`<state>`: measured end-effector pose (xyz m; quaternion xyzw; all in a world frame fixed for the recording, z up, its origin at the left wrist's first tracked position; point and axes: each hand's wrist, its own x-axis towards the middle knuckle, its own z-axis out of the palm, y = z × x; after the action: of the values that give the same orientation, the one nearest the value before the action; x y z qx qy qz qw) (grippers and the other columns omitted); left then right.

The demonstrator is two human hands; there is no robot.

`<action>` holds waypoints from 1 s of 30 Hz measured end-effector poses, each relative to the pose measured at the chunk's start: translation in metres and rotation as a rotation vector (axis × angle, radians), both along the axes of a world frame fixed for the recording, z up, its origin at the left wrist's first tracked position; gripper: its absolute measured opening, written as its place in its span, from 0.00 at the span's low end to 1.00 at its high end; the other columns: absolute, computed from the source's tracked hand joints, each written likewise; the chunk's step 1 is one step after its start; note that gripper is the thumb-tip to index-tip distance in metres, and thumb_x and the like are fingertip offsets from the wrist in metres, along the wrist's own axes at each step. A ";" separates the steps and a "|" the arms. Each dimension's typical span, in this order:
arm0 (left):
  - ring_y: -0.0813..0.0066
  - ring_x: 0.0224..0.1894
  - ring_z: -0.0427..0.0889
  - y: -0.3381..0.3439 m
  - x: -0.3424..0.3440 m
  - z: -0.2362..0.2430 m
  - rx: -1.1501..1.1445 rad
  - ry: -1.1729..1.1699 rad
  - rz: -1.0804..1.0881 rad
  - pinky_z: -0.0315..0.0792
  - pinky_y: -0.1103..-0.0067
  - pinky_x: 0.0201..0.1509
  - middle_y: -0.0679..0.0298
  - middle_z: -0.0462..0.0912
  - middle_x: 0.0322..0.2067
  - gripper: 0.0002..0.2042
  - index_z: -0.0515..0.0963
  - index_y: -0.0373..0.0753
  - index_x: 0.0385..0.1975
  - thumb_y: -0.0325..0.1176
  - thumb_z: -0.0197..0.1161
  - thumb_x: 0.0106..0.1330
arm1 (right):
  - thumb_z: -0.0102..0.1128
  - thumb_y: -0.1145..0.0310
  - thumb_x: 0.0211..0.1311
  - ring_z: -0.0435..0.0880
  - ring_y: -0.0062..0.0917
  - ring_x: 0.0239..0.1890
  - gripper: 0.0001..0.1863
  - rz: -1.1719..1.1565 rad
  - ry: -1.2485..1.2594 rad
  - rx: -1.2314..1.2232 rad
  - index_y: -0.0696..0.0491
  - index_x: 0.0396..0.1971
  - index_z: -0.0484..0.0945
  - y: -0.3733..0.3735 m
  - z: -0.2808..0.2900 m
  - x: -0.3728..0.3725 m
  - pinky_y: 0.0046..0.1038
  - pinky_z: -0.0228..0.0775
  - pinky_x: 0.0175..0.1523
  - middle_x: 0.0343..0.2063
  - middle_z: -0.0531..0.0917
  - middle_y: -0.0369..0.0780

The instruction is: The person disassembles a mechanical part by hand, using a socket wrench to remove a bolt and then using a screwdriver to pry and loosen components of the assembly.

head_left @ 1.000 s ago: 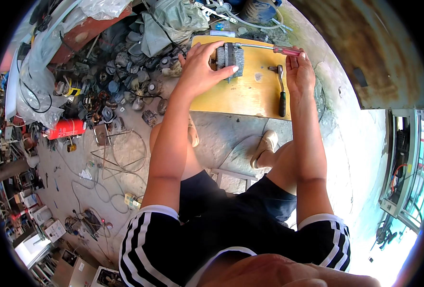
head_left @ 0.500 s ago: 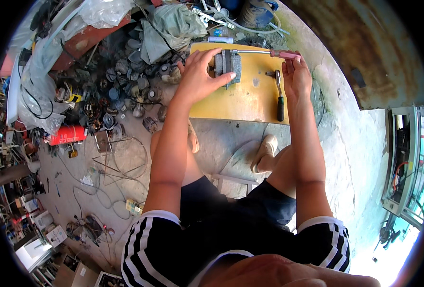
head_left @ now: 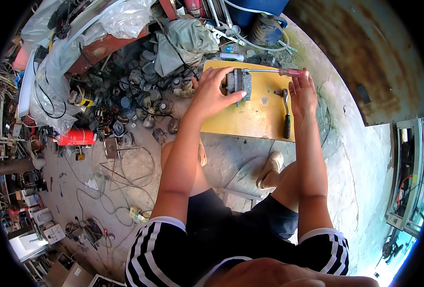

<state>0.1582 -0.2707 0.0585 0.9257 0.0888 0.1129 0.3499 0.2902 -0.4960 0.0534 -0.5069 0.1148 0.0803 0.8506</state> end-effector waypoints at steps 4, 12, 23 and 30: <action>0.52 0.70 0.58 -0.001 0.001 0.001 0.005 -0.005 -0.001 0.37 0.41 0.70 0.57 0.72 0.62 0.38 0.70 0.50 0.62 0.56 0.73 0.51 | 0.52 0.60 0.75 0.78 0.15 0.45 0.20 -0.003 0.059 0.042 0.47 0.62 0.69 -0.006 -0.009 0.005 0.22 0.67 0.48 0.45 0.79 0.30; 0.58 0.67 0.64 -0.002 0.002 0.000 0.032 -0.035 -0.001 0.43 0.47 0.70 0.64 0.74 0.57 0.35 0.72 0.49 0.60 0.55 0.73 0.52 | 0.56 0.59 0.72 0.78 0.13 0.41 0.16 -0.020 0.035 0.099 0.45 0.56 0.73 -0.004 -0.016 0.008 0.23 0.67 0.45 0.39 0.80 0.28; 0.53 0.67 0.63 0.002 0.005 -0.008 0.007 -0.066 -0.019 0.38 0.37 0.68 0.58 0.74 0.57 0.37 0.72 0.49 0.60 0.55 0.75 0.49 | 0.58 0.56 0.71 0.78 0.13 0.42 0.23 0.024 -0.051 0.091 0.45 0.62 0.69 -0.010 -0.028 0.014 0.23 0.67 0.43 0.41 0.80 0.28; 0.53 0.66 0.64 0.003 0.003 -0.004 -0.023 -0.066 -0.037 0.38 0.37 0.68 0.58 0.74 0.56 0.37 0.72 0.49 0.60 0.55 0.74 0.49 | 0.53 0.61 0.75 0.80 0.15 0.44 0.16 -0.042 -0.012 0.021 0.48 0.57 0.72 -0.003 -0.015 0.006 0.23 0.65 0.44 0.42 0.83 0.30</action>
<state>0.1616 -0.2680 0.0542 0.9189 0.0617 0.1357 0.3652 0.2961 -0.4995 0.0384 -0.4959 0.1194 0.0607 0.8580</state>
